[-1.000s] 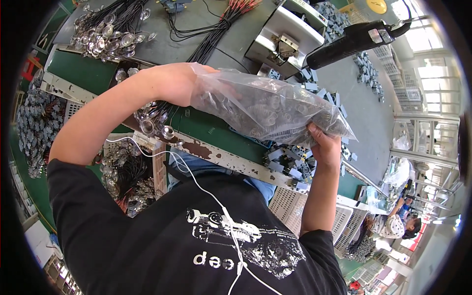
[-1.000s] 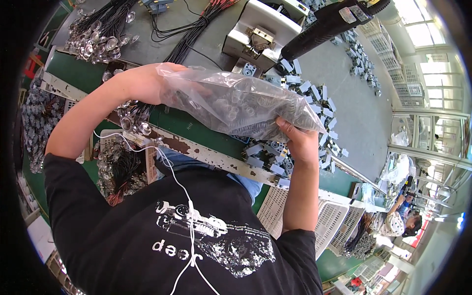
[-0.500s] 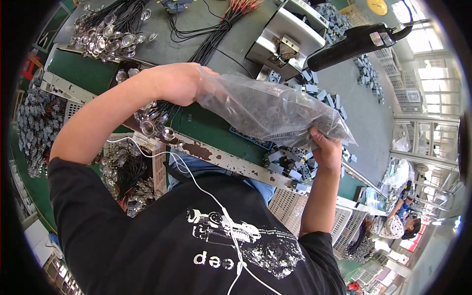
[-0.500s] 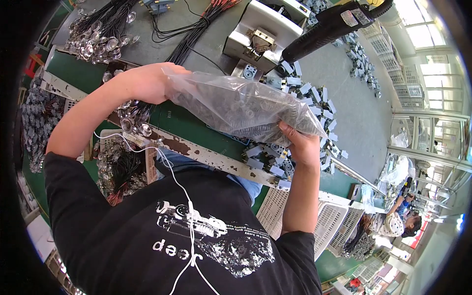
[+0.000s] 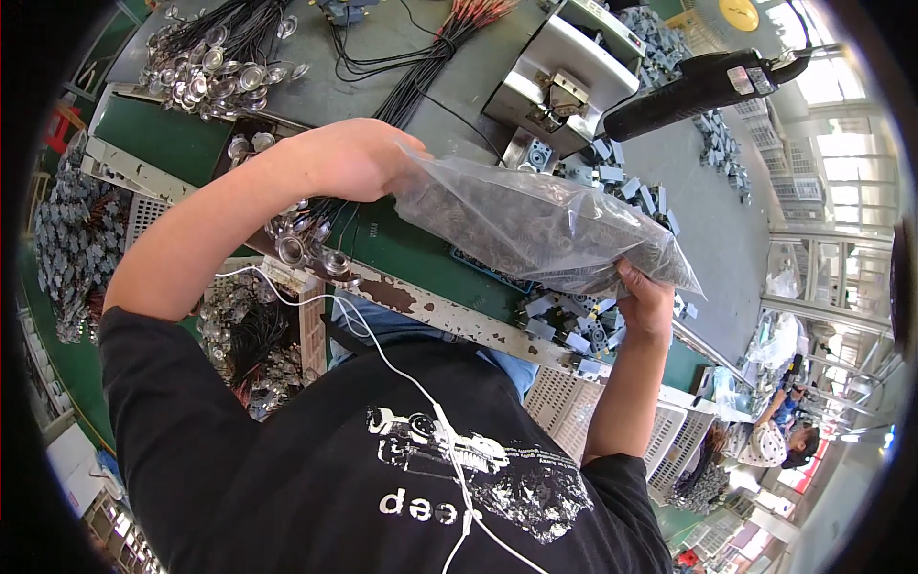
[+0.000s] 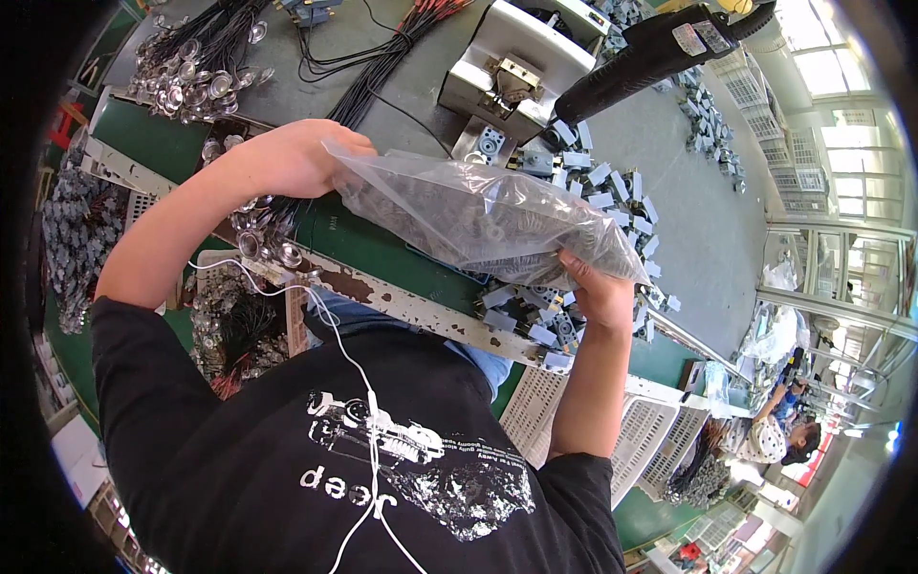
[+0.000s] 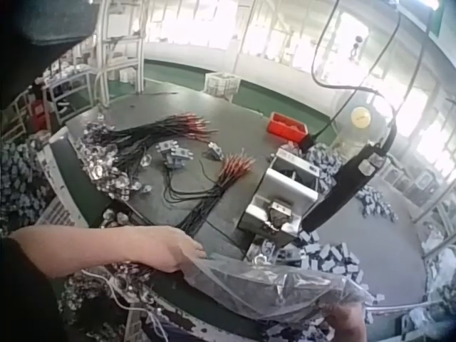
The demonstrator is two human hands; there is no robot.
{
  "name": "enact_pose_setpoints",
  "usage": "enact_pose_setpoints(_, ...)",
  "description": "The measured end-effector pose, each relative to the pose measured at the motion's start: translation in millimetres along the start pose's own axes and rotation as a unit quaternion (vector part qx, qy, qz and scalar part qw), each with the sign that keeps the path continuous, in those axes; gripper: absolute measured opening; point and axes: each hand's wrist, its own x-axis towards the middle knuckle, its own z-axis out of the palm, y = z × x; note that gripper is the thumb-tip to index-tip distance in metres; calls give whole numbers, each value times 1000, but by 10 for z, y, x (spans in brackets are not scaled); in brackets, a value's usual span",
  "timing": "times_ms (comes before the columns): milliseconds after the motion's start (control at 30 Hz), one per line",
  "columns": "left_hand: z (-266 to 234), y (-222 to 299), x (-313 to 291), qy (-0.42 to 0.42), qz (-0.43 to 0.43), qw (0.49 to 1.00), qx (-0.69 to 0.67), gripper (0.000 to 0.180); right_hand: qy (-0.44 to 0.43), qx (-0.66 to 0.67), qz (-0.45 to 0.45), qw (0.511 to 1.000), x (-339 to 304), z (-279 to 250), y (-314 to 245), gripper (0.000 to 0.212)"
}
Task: Assembling small industrial or electronic components at a factory workstation using a handheld power tool and wire harnesses.
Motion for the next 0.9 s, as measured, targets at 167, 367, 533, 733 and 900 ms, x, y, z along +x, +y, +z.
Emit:
enact_pose_setpoints(167, -30, 76, 36, 86, 68, 978, -177, 41, 24, 9, -10, 1000, 13, -6, 11, 64)
enact_pose_setpoints(367, 17, 84, 50, 97, 168, 971, -140, 44, 46, 11, 1, 999, 7, 12, -8, 60)
enact_pose_setpoints(533, -37, 73, 23, 67, 126, 986, -86, 44, 37, 10, -1, 999, -1, -33, 4, 61)
enact_pose_setpoints(733, 30, -95, 22, -43, 17, 999, 15, 34, 27, -5, -10, 1000, -10, -85, -26, 64)
enact_pose_setpoints(900, -18, 26, 77, 61, 69, 994, -50, 36, 54, -7, -10, 998, -47, -124, -28, 66)
